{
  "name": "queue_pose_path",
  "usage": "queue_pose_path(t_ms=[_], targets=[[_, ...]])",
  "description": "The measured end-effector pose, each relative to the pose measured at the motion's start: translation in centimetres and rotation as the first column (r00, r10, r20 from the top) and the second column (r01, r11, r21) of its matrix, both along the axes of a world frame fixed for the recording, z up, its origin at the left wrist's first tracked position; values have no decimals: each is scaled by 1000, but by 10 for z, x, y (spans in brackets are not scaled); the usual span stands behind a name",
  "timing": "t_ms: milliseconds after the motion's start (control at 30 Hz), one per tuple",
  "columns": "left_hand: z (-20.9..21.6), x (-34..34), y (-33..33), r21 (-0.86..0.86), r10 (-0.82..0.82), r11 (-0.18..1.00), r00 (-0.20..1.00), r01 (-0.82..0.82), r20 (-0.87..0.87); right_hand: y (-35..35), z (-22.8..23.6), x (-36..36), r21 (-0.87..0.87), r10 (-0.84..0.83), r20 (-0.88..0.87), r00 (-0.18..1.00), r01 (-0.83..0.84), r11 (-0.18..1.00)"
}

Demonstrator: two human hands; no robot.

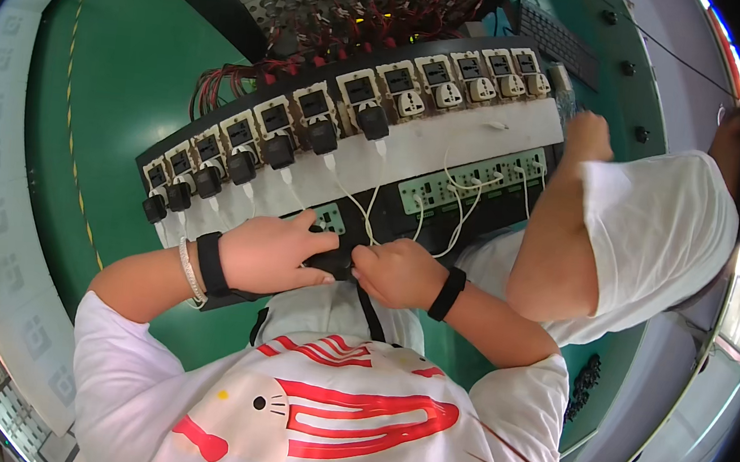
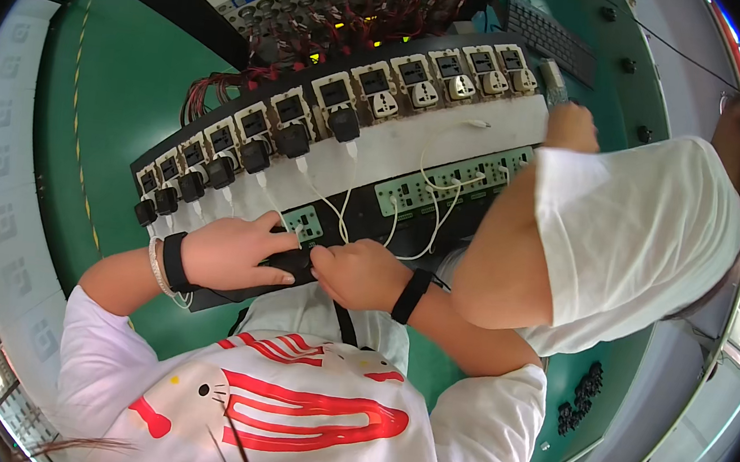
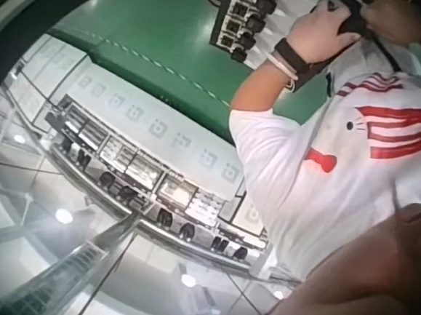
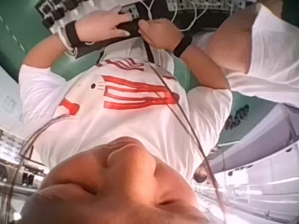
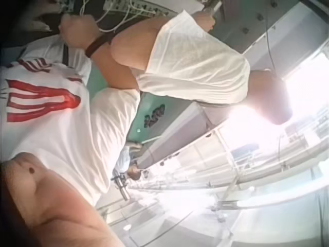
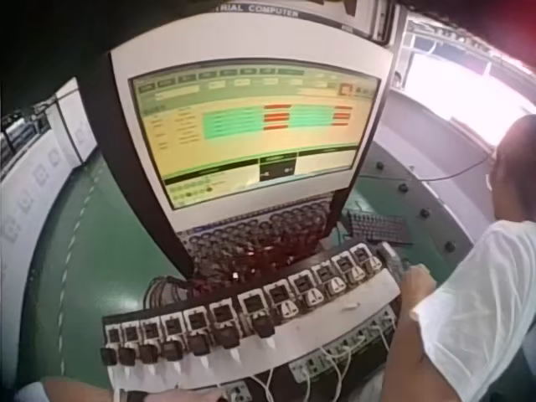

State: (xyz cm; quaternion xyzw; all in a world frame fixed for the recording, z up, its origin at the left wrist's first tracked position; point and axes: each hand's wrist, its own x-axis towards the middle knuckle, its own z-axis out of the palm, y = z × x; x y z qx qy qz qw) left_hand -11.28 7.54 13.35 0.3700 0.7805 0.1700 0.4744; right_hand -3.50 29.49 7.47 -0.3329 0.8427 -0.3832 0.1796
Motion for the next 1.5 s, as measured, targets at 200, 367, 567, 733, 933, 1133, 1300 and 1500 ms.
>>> queue_pose_path(t_ms=[200,367,567,733,933,1133,1300,1500], targets=[[6,2,-8,33,16,999,1000,-17,22,-8,4,-2,-78,-18,-18,1000,17,997],[7,8,-11,75,4,997,1000,-4,11,-8,2,6,-76,-4,-25,1000,2,997],[7,5,-12,49,19,999,1000,-20,22,-11,2,4,-85,-16,6,1000,16,996],[-12,-11,-8,-45,53,998,995,-49,90,-19,1,-5,-132,-195,-23,980,191,973],[-18,-5,1,-19,-33,999,998,34,50,-15,1,12,83,-184,113,976,176,981],[-15,-4,14,6,-130,992,990,130,49,-2,-10,17,78,-121,39,992,117,990],[-4,2,16,26,-124,992,992,123,23,7,-6,23,48,-68,7,998,68,997],[-7,-3,14,4,-27,1000,998,26,63,-2,1,21,16,-221,86,971,221,975]])
